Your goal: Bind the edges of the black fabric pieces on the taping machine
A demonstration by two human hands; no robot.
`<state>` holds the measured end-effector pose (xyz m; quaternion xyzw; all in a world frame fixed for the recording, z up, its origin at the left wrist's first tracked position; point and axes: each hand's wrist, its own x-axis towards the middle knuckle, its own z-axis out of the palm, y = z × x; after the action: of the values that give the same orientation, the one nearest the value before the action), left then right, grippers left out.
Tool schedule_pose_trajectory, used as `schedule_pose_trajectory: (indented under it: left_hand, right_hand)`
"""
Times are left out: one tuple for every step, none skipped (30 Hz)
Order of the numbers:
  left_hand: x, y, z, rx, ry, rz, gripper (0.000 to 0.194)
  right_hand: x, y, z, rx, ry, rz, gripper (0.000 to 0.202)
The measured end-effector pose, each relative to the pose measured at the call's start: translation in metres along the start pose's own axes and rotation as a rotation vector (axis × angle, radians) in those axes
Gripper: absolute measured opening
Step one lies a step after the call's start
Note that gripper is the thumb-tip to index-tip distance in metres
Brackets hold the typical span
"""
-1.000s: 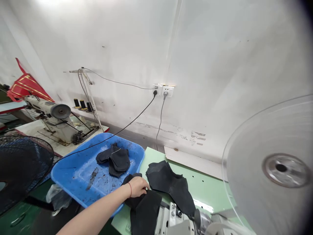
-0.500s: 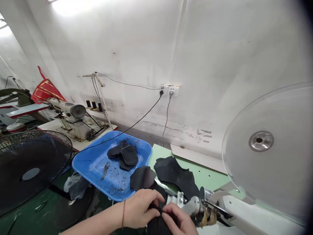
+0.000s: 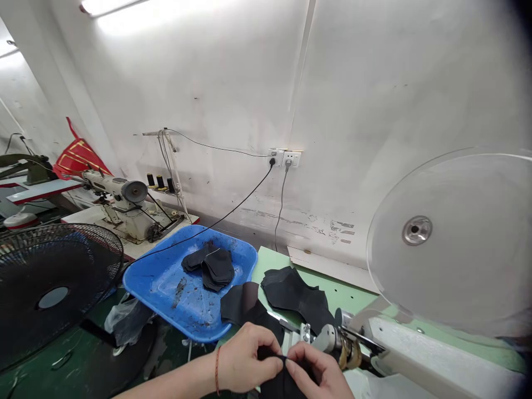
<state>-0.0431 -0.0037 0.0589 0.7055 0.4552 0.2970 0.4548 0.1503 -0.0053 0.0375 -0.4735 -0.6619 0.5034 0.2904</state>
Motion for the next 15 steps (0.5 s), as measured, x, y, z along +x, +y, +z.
schedule_pose_trajectory:
  left_hand:
    - [0.001,-0.001,0.001,-0.04,-0.015,-0.016,0.012]
    - [0.002,-0.001,0.003,-0.083,-0.031,-0.032,0.013]
    - [0.002,-0.002,0.004,-0.12,-0.044,-0.043,0.013]
    - [0.003,-0.003,0.006,-0.146,-0.054,-0.047,0.013]
    - [0.003,-0.003,0.007,-0.159,-0.06,-0.044,0.013]
    - [0.003,-0.003,0.008,-0.159,-0.061,-0.04,0.013]
    - [0.003,-0.002,0.01,-0.152,-0.056,-0.039,0.012]
    - [0.003,-0.001,0.011,-0.144,-0.048,-0.039,0.011]
    - [0.003,0.0,0.012,-0.14,-0.039,-0.045,0.01]
    - [0.003,0.001,0.013,-0.139,-0.028,-0.054,0.007]
    - [0.004,0.002,0.014,-0.141,-0.019,-0.064,0.005]
    - [0.005,0.003,0.015,-0.144,-0.011,-0.07,0.004]
    - [0.006,0.003,0.017,-0.146,-0.007,-0.07,0.003]
    - [0.007,0.004,0.018,-0.149,-0.007,-0.066,0.003]
    - [0.008,0.004,0.019,-0.157,-0.011,-0.059,0.003]
  right_hand:
    - [-0.001,-0.001,-0.001,0.017,-0.008,0.012,0.035]
    - [-0.002,-0.002,-0.002,0.038,-0.019,0.026,0.036]
    - [-0.003,-0.004,-0.003,0.058,-0.028,0.037,0.037]
    - [-0.004,-0.005,-0.003,0.074,-0.034,0.046,0.039]
    - [-0.005,-0.006,-0.004,0.084,-0.037,0.052,0.04]
    - [-0.006,-0.006,-0.004,0.088,-0.037,0.053,0.041]
    - [-0.006,-0.006,-0.004,0.084,-0.035,0.052,0.041]
    - [-0.007,-0.006,-0.004,0.077,-0.033,0.053,0.041]
    - [-0.007,-0.005,-0.003,0.07,-0.028,0.057,0.041]
    - [-0.008,-0.004,-0.003,0.061,-0.026,0.058,0.04]
    - [-0.008,-0.003,-0.003,0.05,-0.022,0.055,0.04]
    - [-0.009,-0.002,-0.003,0.038,-0.019,0.047,0.04]
    - [-0.01,-0.001,-0.003,0.025,-0.018,0.036,0.039]
    - [-0.01,-0.001,-0.003,0.016,-0.021,0.023,0.039]
    - [-0.01,0.0,-0.004,0.018,-0.031,0.013,0.039]
